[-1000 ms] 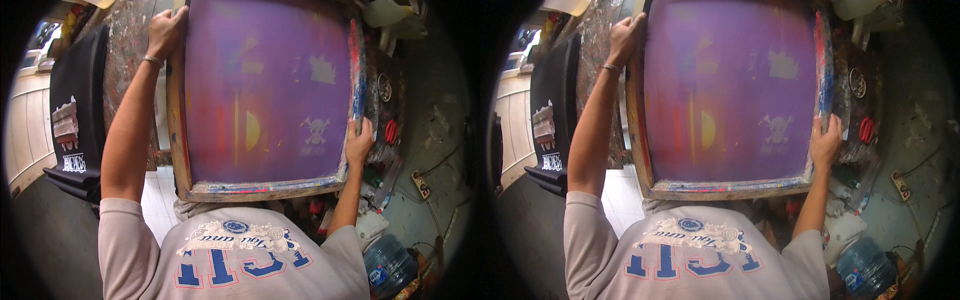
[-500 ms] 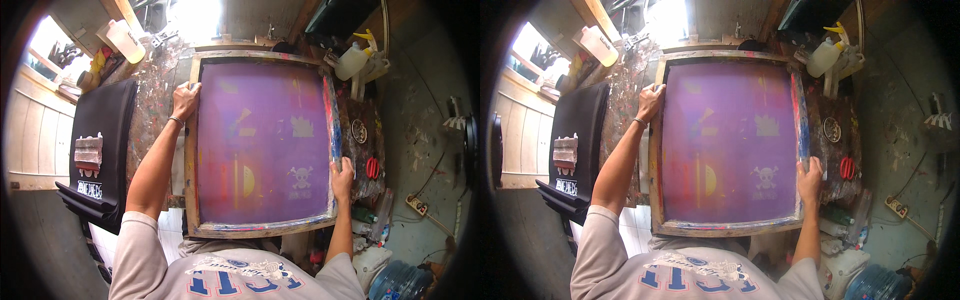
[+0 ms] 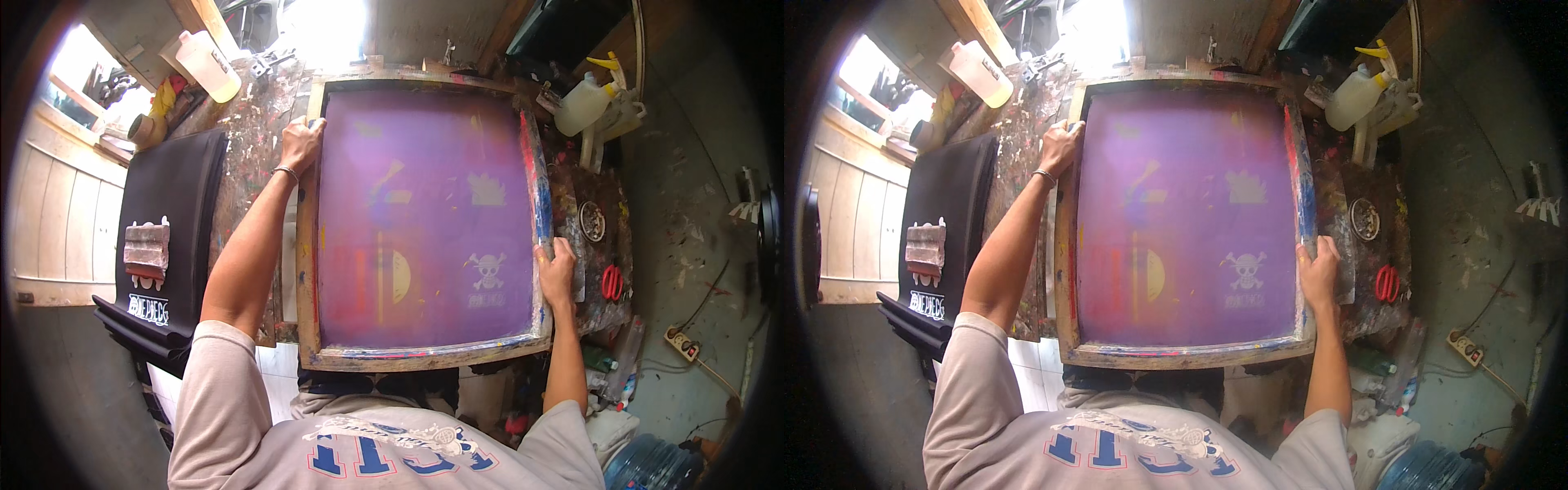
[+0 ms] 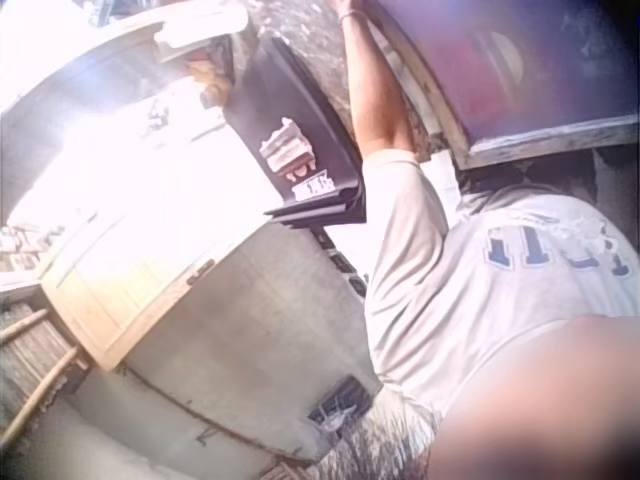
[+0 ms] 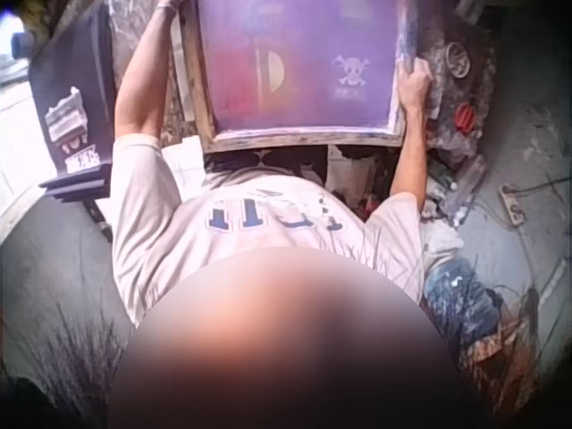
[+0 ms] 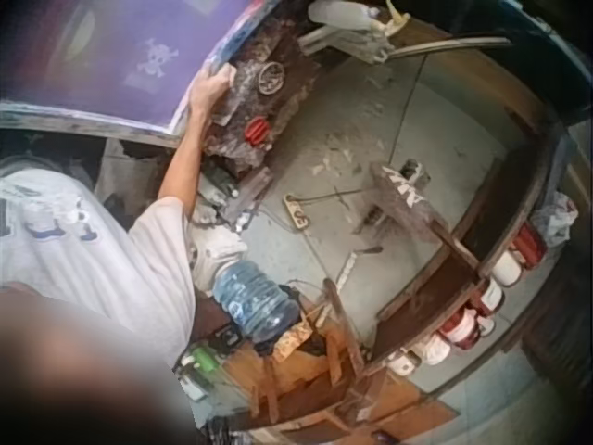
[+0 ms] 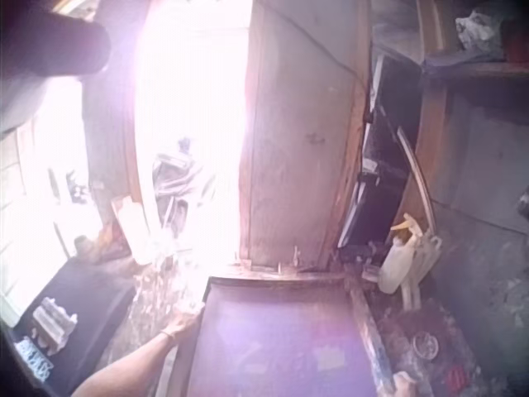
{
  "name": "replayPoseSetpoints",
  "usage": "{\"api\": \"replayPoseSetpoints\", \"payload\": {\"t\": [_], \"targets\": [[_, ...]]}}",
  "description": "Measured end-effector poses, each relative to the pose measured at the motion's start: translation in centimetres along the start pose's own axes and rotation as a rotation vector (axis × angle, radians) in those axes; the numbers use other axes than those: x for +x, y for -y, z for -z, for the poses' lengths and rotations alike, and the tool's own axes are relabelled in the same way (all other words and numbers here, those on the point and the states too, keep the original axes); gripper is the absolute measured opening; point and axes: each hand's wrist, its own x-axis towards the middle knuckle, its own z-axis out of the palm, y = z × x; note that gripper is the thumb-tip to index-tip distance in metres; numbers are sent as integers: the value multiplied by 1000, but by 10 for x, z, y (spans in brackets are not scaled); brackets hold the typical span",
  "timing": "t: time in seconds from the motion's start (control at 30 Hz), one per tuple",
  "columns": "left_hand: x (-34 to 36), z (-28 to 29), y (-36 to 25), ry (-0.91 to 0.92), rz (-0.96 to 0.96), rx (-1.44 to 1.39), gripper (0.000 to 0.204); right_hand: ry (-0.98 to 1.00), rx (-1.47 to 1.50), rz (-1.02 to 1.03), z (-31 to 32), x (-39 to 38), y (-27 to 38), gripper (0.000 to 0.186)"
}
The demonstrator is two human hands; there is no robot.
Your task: The person secures a screen printing frame to a workbench using clamps, then wipes the frame edges with a cloth. The person repeatedly lifts and repositions the screen printing frame on the workbench.
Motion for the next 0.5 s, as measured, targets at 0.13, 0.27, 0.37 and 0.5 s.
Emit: {"api": "replayPoseSetpoints", "payload": {"t": [0.13, 0.27, 0.37, 0.5], "targets": [[-1, 7, -7, 45, -57, 55, 47, -58, 4, 48, -1, -5, 3, 26], [10, 1, 35, -89, -45, 93, 52, 78, -42, 16, -2, 3, 14, 25], [0, 1, -24, 60, -53, 120, 61, 46, -89, -38, 8, -12, 2, 25], [-1, 17, -9, 26, -47, 176, 62, 44, -31, 6, 0, -4, 8, 26]]}}
